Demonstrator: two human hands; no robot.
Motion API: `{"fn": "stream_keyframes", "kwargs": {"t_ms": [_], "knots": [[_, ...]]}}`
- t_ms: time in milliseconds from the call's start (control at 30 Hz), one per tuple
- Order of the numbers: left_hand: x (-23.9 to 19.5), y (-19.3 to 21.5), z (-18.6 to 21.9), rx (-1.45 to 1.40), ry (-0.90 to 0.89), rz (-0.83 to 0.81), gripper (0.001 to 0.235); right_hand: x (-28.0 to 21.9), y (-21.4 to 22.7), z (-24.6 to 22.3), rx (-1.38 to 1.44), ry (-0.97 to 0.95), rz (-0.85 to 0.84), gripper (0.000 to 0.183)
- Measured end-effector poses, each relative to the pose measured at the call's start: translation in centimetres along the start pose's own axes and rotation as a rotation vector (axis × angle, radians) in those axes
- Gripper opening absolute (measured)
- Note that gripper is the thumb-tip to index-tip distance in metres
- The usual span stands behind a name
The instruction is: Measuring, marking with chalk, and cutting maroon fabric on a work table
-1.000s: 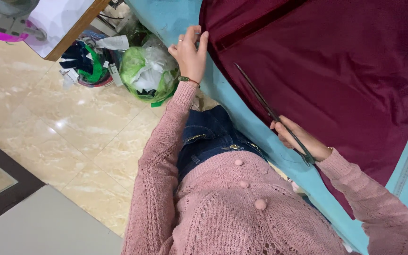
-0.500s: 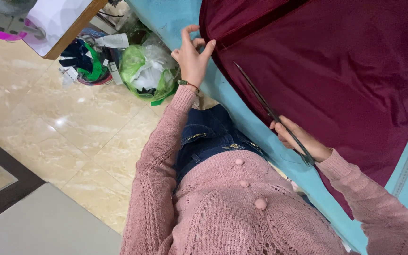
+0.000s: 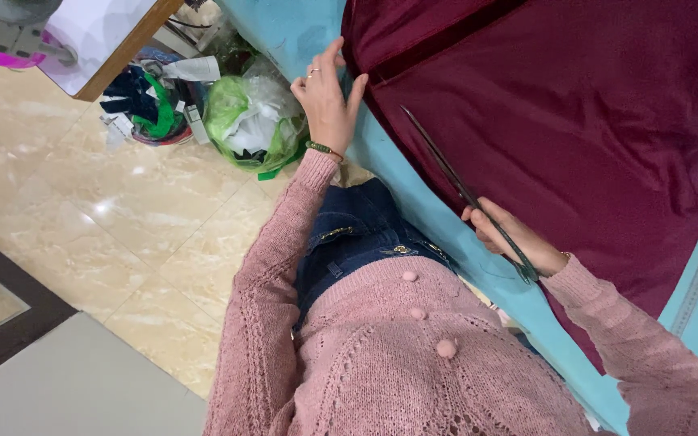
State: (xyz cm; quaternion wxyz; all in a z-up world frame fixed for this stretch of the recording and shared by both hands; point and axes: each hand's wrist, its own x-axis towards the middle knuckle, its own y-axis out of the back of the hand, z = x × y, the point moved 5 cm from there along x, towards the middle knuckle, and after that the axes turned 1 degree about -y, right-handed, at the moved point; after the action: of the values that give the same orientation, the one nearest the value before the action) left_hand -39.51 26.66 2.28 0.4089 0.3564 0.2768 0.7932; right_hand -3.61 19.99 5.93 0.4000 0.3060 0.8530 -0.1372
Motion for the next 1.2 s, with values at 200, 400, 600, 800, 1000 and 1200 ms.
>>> {"fn": "stream_keyframes", "kwargs": {"t_ms": [200,400,600,800,1000,1200], "knots": [[-1.8,-1.1,0.5,0.204,-0.311,-0.014,0.07,-0.6,-0.1,-0.9,0.021,-0.025,0.023,0.039],[-3.8,0.2,2.2,0.248,-0.505,-0.304,0.067,-0.4,0.0,0.1,0.026,0.044,-0.004,0.038],[-4.4,0.2,1.9,0.319,-0.368,-0.33,0.072,-1.2,-0.5,-2.8,0.072,-0.014,-0.044,0.036],[-6.1,-0.3,1.3,0.2,-0.443,-0.29,0.066,0.0,-1.1,-3.5,0.079,0.019,-0.061,0.037],[-8.2,-1.2,1.1,0.053,-0.496,-0.1,0.059,2.4,0.1,0.2,-0.023,0.028,-0.037,0.087],[-7.5,-0.4,1.4,0.043,-0.478,-0.111,0.064,1.6,-1.1,-1.8,0.008,0.032,-0.023,0.074]]}}
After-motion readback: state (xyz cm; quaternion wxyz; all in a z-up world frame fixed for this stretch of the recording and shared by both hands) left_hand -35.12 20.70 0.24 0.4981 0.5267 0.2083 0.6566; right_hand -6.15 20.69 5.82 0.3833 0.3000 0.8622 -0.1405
